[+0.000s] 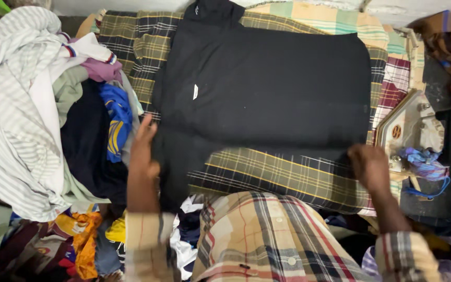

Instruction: The person irons a black long-sleeved shirt on a flat surface, smooths the fabric by hand, and then folds the shirt into a compact rectangle. They then pick up and unfold a white striped garment.

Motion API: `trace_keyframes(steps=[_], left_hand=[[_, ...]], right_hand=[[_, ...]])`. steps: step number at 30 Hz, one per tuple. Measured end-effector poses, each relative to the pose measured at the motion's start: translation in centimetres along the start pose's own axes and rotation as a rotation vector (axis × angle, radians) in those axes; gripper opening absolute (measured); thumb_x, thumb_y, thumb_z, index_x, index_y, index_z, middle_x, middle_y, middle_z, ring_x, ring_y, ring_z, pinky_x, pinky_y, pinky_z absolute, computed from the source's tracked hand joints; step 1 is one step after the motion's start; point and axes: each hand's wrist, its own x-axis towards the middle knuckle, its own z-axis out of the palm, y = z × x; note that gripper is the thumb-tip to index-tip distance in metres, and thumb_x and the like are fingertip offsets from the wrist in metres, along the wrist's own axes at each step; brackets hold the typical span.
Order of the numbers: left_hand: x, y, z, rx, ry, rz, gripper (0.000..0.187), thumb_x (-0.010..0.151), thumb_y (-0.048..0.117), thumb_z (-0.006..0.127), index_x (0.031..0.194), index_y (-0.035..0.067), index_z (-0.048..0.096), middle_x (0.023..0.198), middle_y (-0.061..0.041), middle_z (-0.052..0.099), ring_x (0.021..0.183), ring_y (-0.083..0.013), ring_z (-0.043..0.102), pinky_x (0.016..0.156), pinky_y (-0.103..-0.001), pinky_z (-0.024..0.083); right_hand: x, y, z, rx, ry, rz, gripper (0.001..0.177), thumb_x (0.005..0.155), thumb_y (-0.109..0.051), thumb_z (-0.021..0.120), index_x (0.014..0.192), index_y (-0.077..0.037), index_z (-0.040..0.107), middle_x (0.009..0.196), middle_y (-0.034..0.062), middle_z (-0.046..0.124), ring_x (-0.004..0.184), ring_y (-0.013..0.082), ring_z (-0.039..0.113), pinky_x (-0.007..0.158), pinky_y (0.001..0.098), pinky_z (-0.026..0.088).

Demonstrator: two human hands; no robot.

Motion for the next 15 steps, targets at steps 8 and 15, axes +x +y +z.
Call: trace_keyframes(steps=[8,15], left_hand=[[20.6,-2.5,1.8,0.048,0.215,0.029,0.053,0.099,0.034,0.058,0.146,0.022,0.035,0.116,-0.007,0.073,0.093,-0.0239,0.073,0.077,-0.038,0.055],[7.6,-5.8,-0.2,1.179,0.305,0.699,0.029,0.101,0.034,0.068,0.110,0.007,0.073,0.104,-0.016,0.072,0.096,-0.0394,0.066,0.086,-0.050,0.051]], right_hand=[[13.8,3.2,2.3,-0.044,0.049,0.028,0.023,0.103,-0.020,0.067,0.121,-0.006,0.070,0.113,0.0211,0.071,0.105,0.0417,0.066,0.092,0.0515,0.052],[10.1,1.4,4.1,-0.166,0.198,0.075,0.044,0.100,-0.035,0.079,0.126,-0.003,0.064,0.123,0.0222,0.068,0.110,0.0421,0.065,0.092,0.0491,0.052]])
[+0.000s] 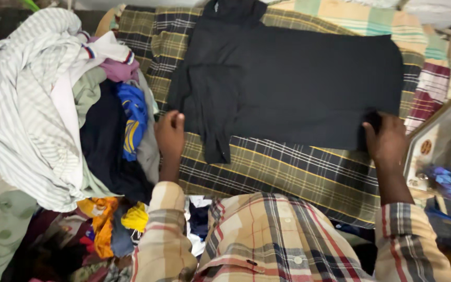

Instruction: The person irons a black long-sleeved shirt on a flat surface, smooths the fabric by hand, and then folds the shirt into a compact rectangle. They then pick up and unfold a white striped garment.

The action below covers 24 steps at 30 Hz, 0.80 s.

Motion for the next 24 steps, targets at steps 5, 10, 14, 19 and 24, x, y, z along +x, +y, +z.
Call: trace_keyframes(steps=[5,10,14,19,24], left_hand=[[-0.8,-0.2,0.5,0.320,0.013,0.180,0.045,0.087,0.050,0.074,0.100,0.007,0.072,0.098,-0.019,0.069,0.092,-0.0421,0.062,0.087,-0.054,0.048],[0.6,-1.8,2.5,0.046,-0.050,-0.011,0.048,0.097,0.051,0.069,0.115,0.006,0.071,0.095,-0.022,0.066,0.090,-0.0438,0.062,0.080,-0.053,0.047],[0.9,-0.6,1.5,0.177,-0.142,-0.029,0.045,0.096,0.052,0.072,0.111,0.009,0.073,0.094,-0.022,0.066,0.092,-0.0455,0.061,0.079,-0.054,0.047],[0.9,5.3,-0.6,0.326,0.108,0.067,0.040,0.087,0.043,0.074,0.112,0.012,0.067,0.101,-0.015,0.069,0.097,-0.0405,0.064,0.086,-0.052,0.051],[-3.4,10.8,-1.7,0.189,-0.328,-0.355,0.063,0.084,0.060,0.076,0.114,0.006,0.065,0.099,-0.020,0.073,0.096,-0.0431,0.069,0.084,-0.053,0.051]], right_hand=[[-1.7,2.1,2.2,0.045,-0.043,0.185,0.039,0.100,-0.030,0.082,0.120,-0.001,0.064,0.113,0.0202,0.067,0.100,0.0403,0.065,0.086,0.0495,0.051],[-1.9,5.5,6.4,0.087,-0.019,0.314,0.028,0.105,-0.027,0.084,0.103,-0.006,0.066,0.101,0.0137,0.068,0.098,0.0361,0.067,0.091,0.0461,0.053],[-1.9,5.3,7.3,-0.012,0.033,0.292,0.021,0.103,-0.024,0.077,0.102,-0.007,0.064,0.110,0.0126,0.066,0.106,0.0366,0.064,0.092,0.0526,0.046],[-0.8,3.1,4.9,-0.031,0.050,0.262,0.035,0.096,-0.033,0.077,0.120,-0.009,0.066,0.125,0.0148,0.061,0.118,0.0395,0.056,0.101,0.0615,0.036],[0.9,1.1,3.3,0.071,-0.036,0.207,0.039,0.102,-0.033,0.074,0.132,-0.012,0.064,0.132,0.0156,0.056,0.133,0.0397,0.050,0.105,0.0620,0.036]])
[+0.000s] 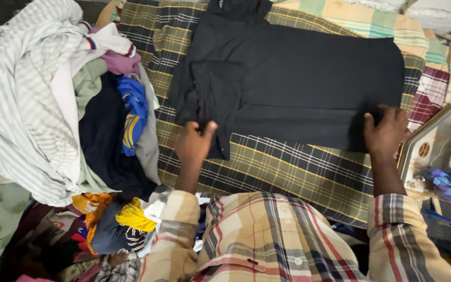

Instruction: The person irons a black long-sleeved shirt on a flat surface, smooths the fabric by hand, and then folds the shirt into a compact rectangle. They then pick up and unfold a white striped garment.

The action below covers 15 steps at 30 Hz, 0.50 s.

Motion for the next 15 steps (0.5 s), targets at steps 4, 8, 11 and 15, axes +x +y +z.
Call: trace_keyframes(steps=[4,8,11,15], left_hand=[[-0.8,-1.2,1.8,0.086,-0.148,-0.060,0.060,0.084,0.059,0.073,0.113,0.007,0.067,0.103,-0.023,0.073,0.102,-0.0445,0.068,0.085,-0.053,0.051],[3.6,-1.1,1.5,-0.753,-0.426,0.391,0.044,0.096,0.044,0.070,0.111,0.003,0.072,0.098,-0.007,0.075,0.094,-0.0243,0.070,0.085,-0.043,0.056],[8.9,2.2,-1.2,-1.058,-0.317,0.406,0.037,0.108,0.038,0.058,0.121,0.004,0.066,0.109,-0.006,0.066,0.098,-0.0164,0.062,0.089,-0.041,0.054],[10.2,4.8,-1.1,-1.288,-0.128,0.383,0.043,0.109,0.044,0.039,0.137,0.018,0.058,0.133,-0.005,0.071,0.123,-0.0231,0.070,0.104,-0.040,0.056]], right_hand=[[-0.1,-0.5,1.7,-0.036,0.011,-0.068,0.041,0.099,-0.036,0.078,0.130,-0.012,0.065,0.138,0.0161,0.056,0.133,0.0413,0.048,0.101,0.0627,0.036],[0.3,0.5,2.8,-0.097,-0.007,-0.052,0.034,0.096,-0.033,0.081,0.123,-0.017,0.070,0.138,0.0135,0.057,0.130,0.0420,0.048,0.099,0.0633,0.036],[0.7,1.5,3.4,-0.103,-0.041,-0.028,0.026,0.097,-0.032,0.082,0.116,-0.017,0.070,0.132,0.0118,0.058,0.128,0.0406,0.050,0.099,0.0630,0.035],[1.2,2.0,4.1,-0.060,0.014,-0.033,0.023,0.096,-0.029,0.079,0.112,-0.017,0.068,0.124,0.0081,0.061,0.128,0.0379,0.052,0.103,0.0622,0.034]])
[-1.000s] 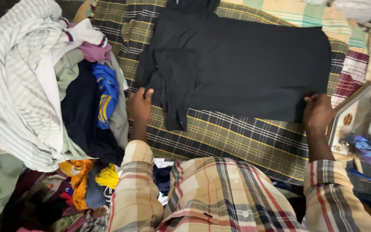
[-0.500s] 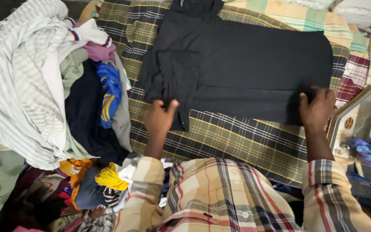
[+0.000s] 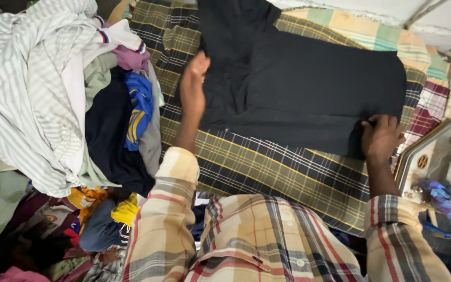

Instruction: The person irons a black long-sleeved shirt on a flat surface, smooths the fabric by hand, and then folds the shirt into a compact rectangle. They then pick up and unfold a white striped garment.

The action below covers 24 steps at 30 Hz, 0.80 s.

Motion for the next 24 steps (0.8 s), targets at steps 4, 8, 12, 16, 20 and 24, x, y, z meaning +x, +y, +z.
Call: trace_keyframes(steps=[4,8,12,16,20,24], left_hand=[[-4.5,-2.1,-0.1,1.108,0.106,0.260,0.040,0.107,0.043,0.061,0.132,0.012,0.065,0.132,-0.011,0.067,0.126,-0.0346,0.063,0.107,-0.049,0.051],[-4.1,-1.6,-1.0,1.397,0.299,0.195,0.048,0.093,0.044,0.070,0.122,0.006,0.067,0.114,-0.017,0.070,0.107,-0.0402,0.063,0.090,-0.052,0.048],[-0.7,-2.3,-1.0,1.533,0.107,-0.206,0.053,0.086,0.055,0.075,0.111,0.009,0.066,0.104,-0.015,0.071,0.098,-0.0388,0.068,0.083,-0.052,0.051],[0.2,-4.4,-1.8,1.395,0.029,-0.129,0.030,0.099,0.040,0.070,0.109,0.012,0.063,0.103,-0.010,0.074,0.094,-0.0382,0.070,0.079,-0.052,0.053],[0.7,-6.3,-1.7,1.240,0.241,0.230,0.024,0.101,0.031,0.071,0.106,0.011,0.058,0.105,-0.010,0.071,0.092,-0.0383,0.070,0.075,-0.050,0.054],[0.3,-6.3,-1.8,1.309,0.176,0.238,0.031,0.098,0.032,0.070,0.116,0.011,0.057,0.108,-0.015,0.068,0.091,-0.0406,0.068,0.072,-0.051,0.052]], right_hand=[[-0.6,-0.7,0.0,0.016,0.023,0.041,0.024,0.098,-0.033,0.081,0.110,-0.017,0.068,0.126,0.0087,0.062,0.129,0.0381,0.051,0.102,0.0617,0.034],[0.7,-1.2,-1.7,-0.003,-0.048,-0.053,0.031,0.099,-0.044,0.079,0.111,-0.016,0.072,0.118,0.0102,0.064,0.123,0.0386,0.052,0.103,0.0614,0.031],[1.7,-1.3,-1.9,-0.038,-0.145,-0.142,0.036,0.098,-0.050,0.080,0.102,-0.014,0.075,0.109,0.0096,0.068,0.118,0.0350,0.057,0.109,0.0593,0.032],[1.9,-0.9,-1.4,0.007,-0.120,-0.152,0.035,0.098,-0.046,0.080,0.100,-0.012,0.074,0.108,0.0081,0.072,0.109,0.0358,0.061,0.101,0.0572,0.033],[1.4,-0.5,-1.3,0.115,-0.025,-0.111,0.031,0.105,-0.039,0.079,0.100,-0.009,0.071,0.101,0.0083,0.071,0.099,0.0301,0.067,0.104,0.0488,0.038],[1.5,-1.0,-1.6,0.129,-0.049,-0.099,0.032,0.101,-0.039,0.082,0.097,-0.009,0.071,0.097,0.0079,0.071,0.095,0.0305,0.067,0.099,0.0486,0.040]])
